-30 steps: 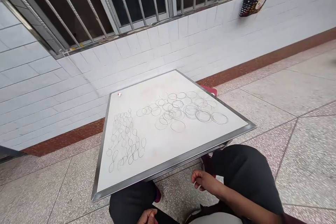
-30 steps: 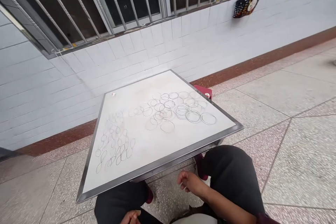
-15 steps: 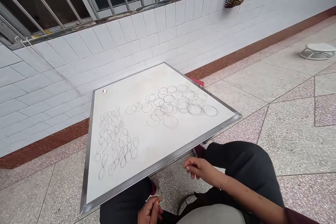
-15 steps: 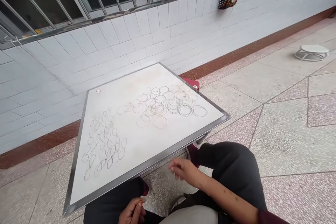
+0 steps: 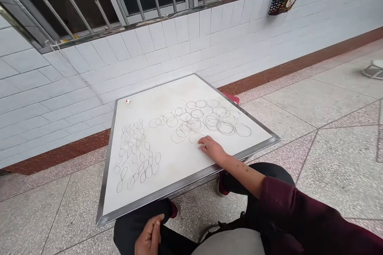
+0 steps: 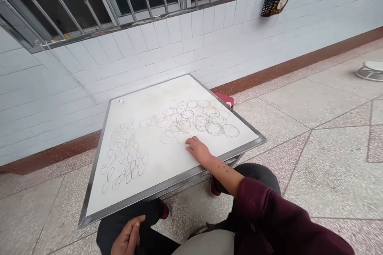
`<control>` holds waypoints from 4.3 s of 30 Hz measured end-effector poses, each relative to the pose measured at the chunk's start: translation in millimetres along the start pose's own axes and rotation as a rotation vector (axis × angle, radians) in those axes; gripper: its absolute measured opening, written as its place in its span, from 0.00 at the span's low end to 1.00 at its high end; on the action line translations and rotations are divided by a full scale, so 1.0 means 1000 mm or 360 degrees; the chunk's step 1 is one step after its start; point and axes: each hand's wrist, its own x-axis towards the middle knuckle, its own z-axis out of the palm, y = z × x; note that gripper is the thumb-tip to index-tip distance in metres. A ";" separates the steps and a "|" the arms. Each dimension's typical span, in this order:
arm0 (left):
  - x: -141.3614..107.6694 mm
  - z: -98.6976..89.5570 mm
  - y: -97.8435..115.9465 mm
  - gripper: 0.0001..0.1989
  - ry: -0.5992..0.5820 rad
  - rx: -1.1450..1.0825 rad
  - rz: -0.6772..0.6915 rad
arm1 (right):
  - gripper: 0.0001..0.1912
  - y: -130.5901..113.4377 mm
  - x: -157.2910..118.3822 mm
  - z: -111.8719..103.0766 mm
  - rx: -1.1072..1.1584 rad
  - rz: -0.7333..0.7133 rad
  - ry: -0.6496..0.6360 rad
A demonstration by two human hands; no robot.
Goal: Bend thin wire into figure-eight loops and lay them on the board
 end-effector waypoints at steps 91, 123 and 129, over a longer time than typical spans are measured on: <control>-0.005 0.030 0.156 0.13 -0.1082 -0.1534 -0.0667 | 0.08 -0.087 -0.138 -0.068 0.0645 -0.1195 -0.0137; -0.024 0.040 0.149 0.22 -0.0947 -0.1850 -0.0986 | 0.15 -0.084 -0.138 -0.071 0.0579 -0.1189 -0.0669; -0.025 0.040 0.148 0.26 -0.1004 -0.1860 -0.0928 | 0.15 -0.084 -0.138 -0.071 0.0632 -0.1153 -0.0711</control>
